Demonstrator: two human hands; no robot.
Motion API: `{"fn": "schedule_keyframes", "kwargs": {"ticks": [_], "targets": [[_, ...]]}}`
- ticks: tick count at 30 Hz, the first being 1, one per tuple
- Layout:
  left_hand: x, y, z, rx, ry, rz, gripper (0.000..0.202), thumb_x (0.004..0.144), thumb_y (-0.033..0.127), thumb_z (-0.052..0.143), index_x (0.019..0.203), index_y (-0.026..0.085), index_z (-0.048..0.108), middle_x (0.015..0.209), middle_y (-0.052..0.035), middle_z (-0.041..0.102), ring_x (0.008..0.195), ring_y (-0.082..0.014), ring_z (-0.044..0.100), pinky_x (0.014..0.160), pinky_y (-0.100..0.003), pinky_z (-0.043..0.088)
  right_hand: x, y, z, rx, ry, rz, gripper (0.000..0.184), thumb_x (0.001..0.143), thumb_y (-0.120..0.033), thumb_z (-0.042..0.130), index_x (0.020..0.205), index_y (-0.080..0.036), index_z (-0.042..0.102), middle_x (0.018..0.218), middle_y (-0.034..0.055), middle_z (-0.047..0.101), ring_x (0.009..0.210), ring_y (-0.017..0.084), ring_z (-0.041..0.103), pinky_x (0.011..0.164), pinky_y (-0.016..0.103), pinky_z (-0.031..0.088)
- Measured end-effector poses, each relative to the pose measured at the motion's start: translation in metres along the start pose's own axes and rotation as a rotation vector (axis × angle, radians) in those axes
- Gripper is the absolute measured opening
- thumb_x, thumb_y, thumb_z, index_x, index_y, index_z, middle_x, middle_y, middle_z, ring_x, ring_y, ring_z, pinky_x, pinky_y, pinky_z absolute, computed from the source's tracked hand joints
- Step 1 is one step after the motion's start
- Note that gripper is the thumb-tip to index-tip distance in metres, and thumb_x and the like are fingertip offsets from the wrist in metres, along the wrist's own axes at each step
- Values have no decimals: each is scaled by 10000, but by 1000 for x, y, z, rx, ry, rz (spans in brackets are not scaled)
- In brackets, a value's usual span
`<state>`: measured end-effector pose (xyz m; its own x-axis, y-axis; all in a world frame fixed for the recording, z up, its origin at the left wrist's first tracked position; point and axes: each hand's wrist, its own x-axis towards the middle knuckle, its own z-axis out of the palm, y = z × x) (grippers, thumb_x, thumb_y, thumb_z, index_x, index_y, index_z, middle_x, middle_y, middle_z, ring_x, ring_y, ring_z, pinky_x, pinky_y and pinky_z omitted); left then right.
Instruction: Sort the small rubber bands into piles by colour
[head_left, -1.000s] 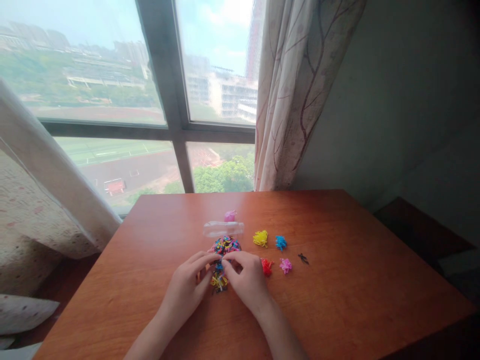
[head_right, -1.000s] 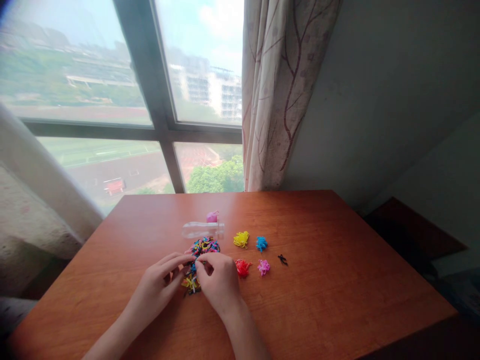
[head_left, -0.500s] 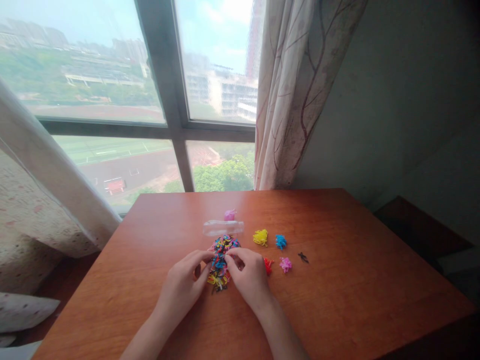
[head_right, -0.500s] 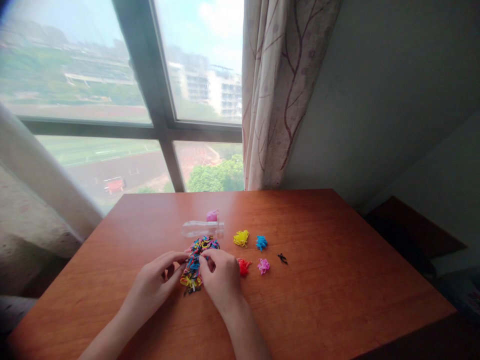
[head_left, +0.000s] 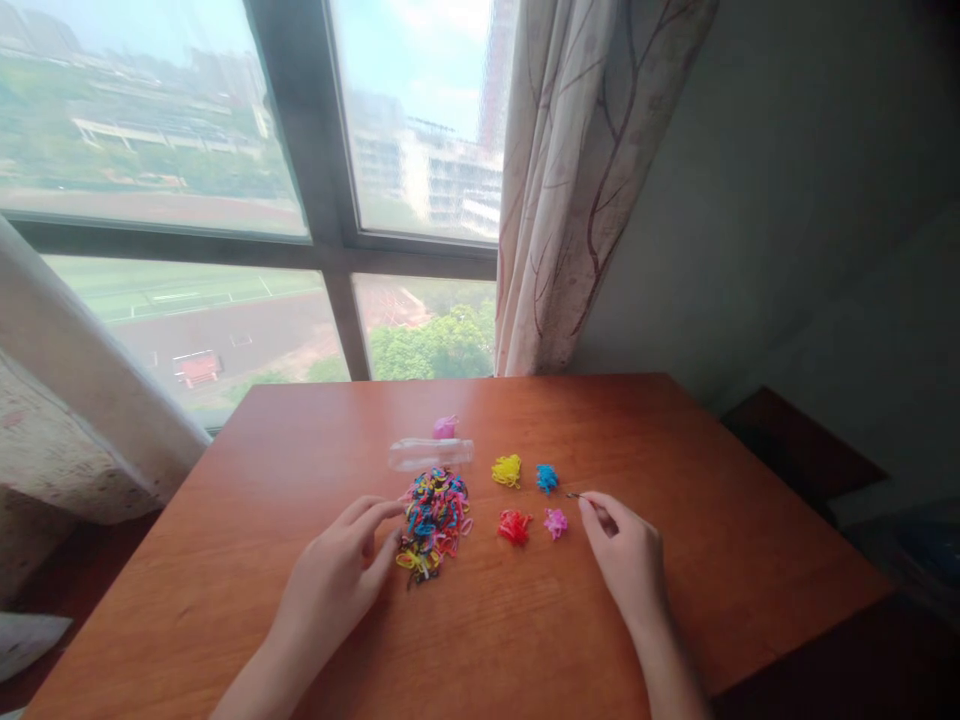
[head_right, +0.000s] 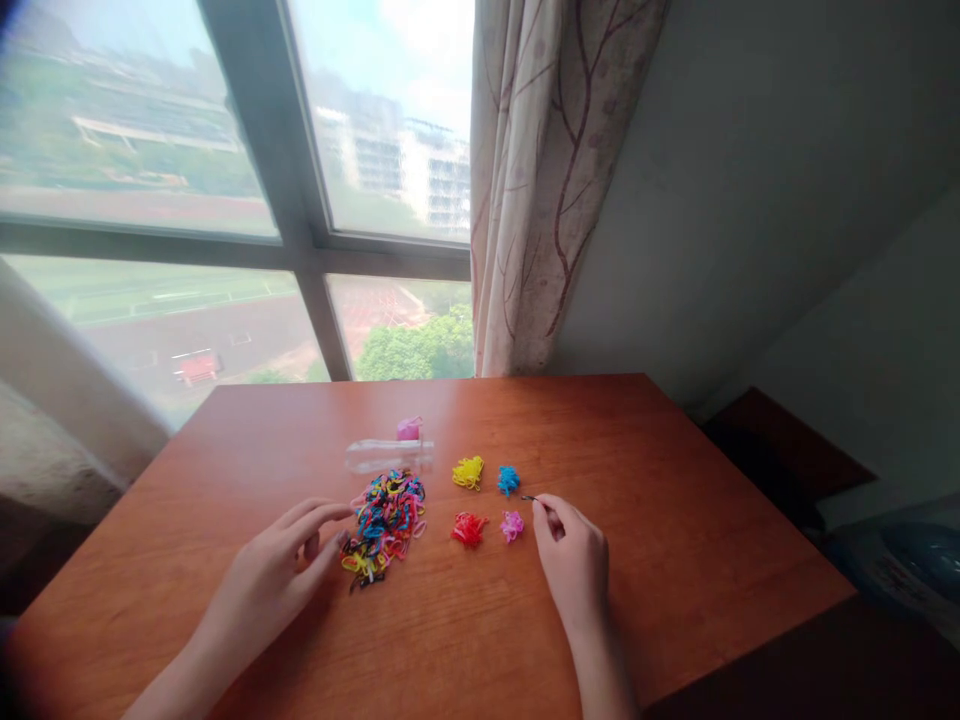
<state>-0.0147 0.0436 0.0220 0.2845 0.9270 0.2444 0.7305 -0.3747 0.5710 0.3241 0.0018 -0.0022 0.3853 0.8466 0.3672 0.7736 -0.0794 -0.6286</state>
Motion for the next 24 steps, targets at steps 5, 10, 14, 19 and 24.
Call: {"fn": "schedule_keyframes", "kwargs": {"ticks": [5,10,14,19,24], "targets": [[1,-2,2,1,-14,8,237,897,340,499,1015,255,686,903,5,703,552,-106,582,584,-208,467,1,41,-11,-114,11,5,471,907,-568,464,858,-195,747,769,107,740,643,225,682,614,298,494],[1,-5,4,9,-20,8,228,902,347,502,1012,255,680,880,15,696,551,-108,581,577,-209,459,-3,46,-9,-162,8,-9,410,914,-507,472,867,-202,742,771,95,736,636,215,672,604,287,470],[1,-6,5,17,-31,7,218,909,343,499,1009,251,670,891,14,692,556,-107,577,584,-211,457,-8,43,-9,-215,-34,-44,357,922,-463,475,883,-220,735,740,66,719,622,202,661,590,277,447],[1,-5,5,-2,-43,1,212,910,346,506,1019,253,662,923,17,692,570,-106,583,607,-213,464,-14,35,-12,-212,-21,-60,366,933,-472,477,912,-206,728,670,42,680,583,190,641,589,277,439],[0,-3,5,-13,-59,-12,222,917,338,488,1029,253,660,932,13,692,574,-110,576,617,-220,462,-25,11,-7,-134,-31,-123,333,951,-426,482,904,-201,724,736,54,706,599,175,646,612,262,459]]}}
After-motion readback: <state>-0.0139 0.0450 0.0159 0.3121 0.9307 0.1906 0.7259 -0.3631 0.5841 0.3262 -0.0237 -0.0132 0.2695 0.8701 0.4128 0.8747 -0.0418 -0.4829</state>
